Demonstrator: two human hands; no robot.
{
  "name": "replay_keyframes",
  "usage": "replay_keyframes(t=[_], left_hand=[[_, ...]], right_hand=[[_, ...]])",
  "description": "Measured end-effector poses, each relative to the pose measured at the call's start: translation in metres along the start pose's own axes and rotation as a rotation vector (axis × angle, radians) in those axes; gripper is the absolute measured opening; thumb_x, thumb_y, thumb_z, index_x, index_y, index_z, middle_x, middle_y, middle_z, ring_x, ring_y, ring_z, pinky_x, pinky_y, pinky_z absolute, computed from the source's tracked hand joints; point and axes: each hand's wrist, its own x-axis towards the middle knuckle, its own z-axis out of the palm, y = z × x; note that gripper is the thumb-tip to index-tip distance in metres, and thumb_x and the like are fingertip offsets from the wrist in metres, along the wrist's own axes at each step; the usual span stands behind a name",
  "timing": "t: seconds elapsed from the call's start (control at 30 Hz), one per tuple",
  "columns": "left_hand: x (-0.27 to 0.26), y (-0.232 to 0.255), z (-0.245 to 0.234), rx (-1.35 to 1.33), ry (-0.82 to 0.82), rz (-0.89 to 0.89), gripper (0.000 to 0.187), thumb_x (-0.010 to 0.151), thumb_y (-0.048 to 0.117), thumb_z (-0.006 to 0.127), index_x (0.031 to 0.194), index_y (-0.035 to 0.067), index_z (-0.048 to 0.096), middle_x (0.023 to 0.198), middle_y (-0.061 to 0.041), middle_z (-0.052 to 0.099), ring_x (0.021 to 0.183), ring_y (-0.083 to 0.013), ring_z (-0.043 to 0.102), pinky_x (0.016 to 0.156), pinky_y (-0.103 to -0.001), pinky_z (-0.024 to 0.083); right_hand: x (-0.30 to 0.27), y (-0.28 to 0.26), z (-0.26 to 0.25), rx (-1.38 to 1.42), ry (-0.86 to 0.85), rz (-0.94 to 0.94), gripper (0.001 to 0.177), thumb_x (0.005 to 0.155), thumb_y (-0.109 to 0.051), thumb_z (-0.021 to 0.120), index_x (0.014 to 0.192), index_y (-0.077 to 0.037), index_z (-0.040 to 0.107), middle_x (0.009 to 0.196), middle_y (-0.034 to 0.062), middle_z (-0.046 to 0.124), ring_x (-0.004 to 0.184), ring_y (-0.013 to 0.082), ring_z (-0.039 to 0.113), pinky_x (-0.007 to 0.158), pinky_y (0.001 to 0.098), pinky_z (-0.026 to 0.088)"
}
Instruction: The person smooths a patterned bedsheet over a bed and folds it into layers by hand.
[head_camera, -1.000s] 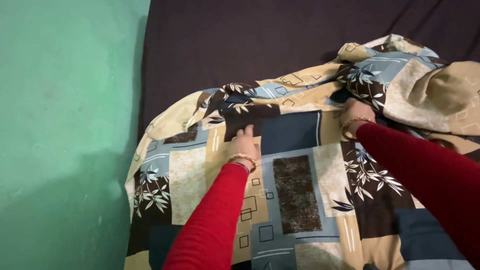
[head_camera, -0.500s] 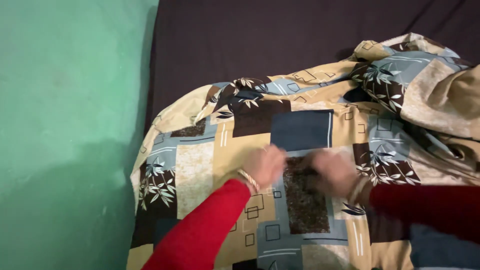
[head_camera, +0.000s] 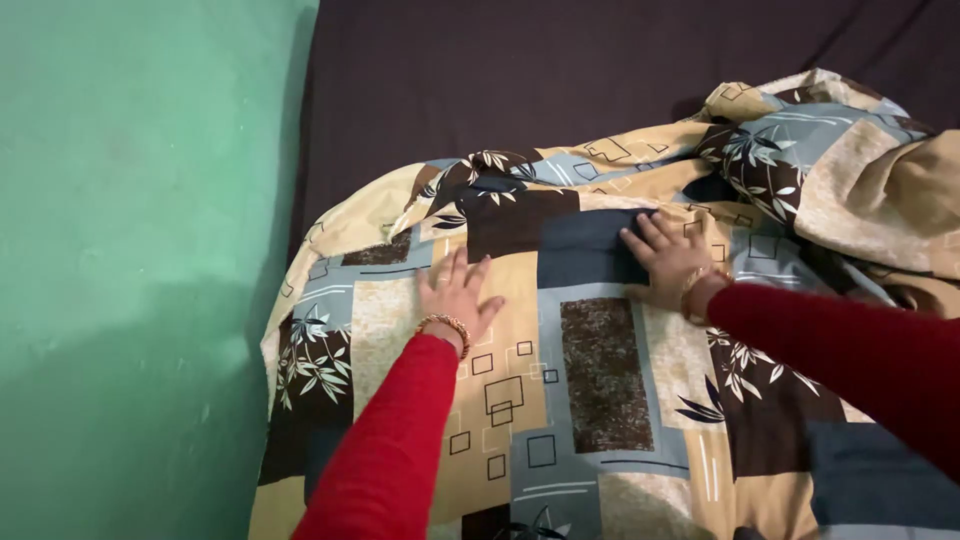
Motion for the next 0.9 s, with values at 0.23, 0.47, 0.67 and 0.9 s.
replay_keyframes(t=[0.23,0.47,0.67,0.9], left_hand=[[-0.028,0.025,-0.027,0.119,-0.422,0.404,0.075,0.099,0.078,0.044,0.156,0.029,0.045,0.167,-0.002,0.041,0.166,-0.0249,0.02,0.135,-0.06,0.006],[-0.02,-0.011,-0.028,-0.042,-0.202,0.157,0.087,0.089,0.079,0.039,0.161,0.037,0.012,0.171,-0.003,0.004,0.156,-0.0261,0.005,0.121,-0.062,0.001],[-0.019,-0.039,-0.018,-0.013,-0.033,0.055,0.079,0.094,0.069,0.047,0.158,0.025,0.031,0.168,-0.009,0.02,0.154,-0.0283,0.018,0.119,-0.061,0.012],[-0.105,0.026,-0.007,-0.046,0.018,1.394,0.082,0.079,0.069,0.064,0.148,0.026,0.049,0.161,-0.011,0.036,0.151,-0.0309,0.033,0.123,-0.058,0.016]], right_hand=[[-0.064,-0.068,0.101,0.077,0.099,-1.247,0.053,0.099,-0.039,0.063,0.148,-0.023,0.049,0.161,0.006,0.044,0.151,0.0249,0.038,0.124,0.0512,0.024],[-0.043,-0.021,0.022,-0.394,-0.19,-0.546,0.096,0.098,-0.068,0.051,0.167,-0.016,0.01,0.173,0.0121,0.007,0.155,0.0286,0.011,0.128,0.0544,0.005],[-0.031,-0.01,-0.016,-0.111,-0.129,-0.021,0.09,0.096,-0.074,0.04,0.162,-0.03,-0.002,0.172,-0.0002,-0.011,0.159,0.0211,-0.006,0.125,0.0538,0.001],[-0.065,-0.066,0.025,-0.241,-0.18,-0.953,0.094,0.086,-0.064,0.061,0.162,-0.029,0.019,0.171,0.0048,0.006,0.157,0.0265,0.003,0.124,0.0552,0.0]])
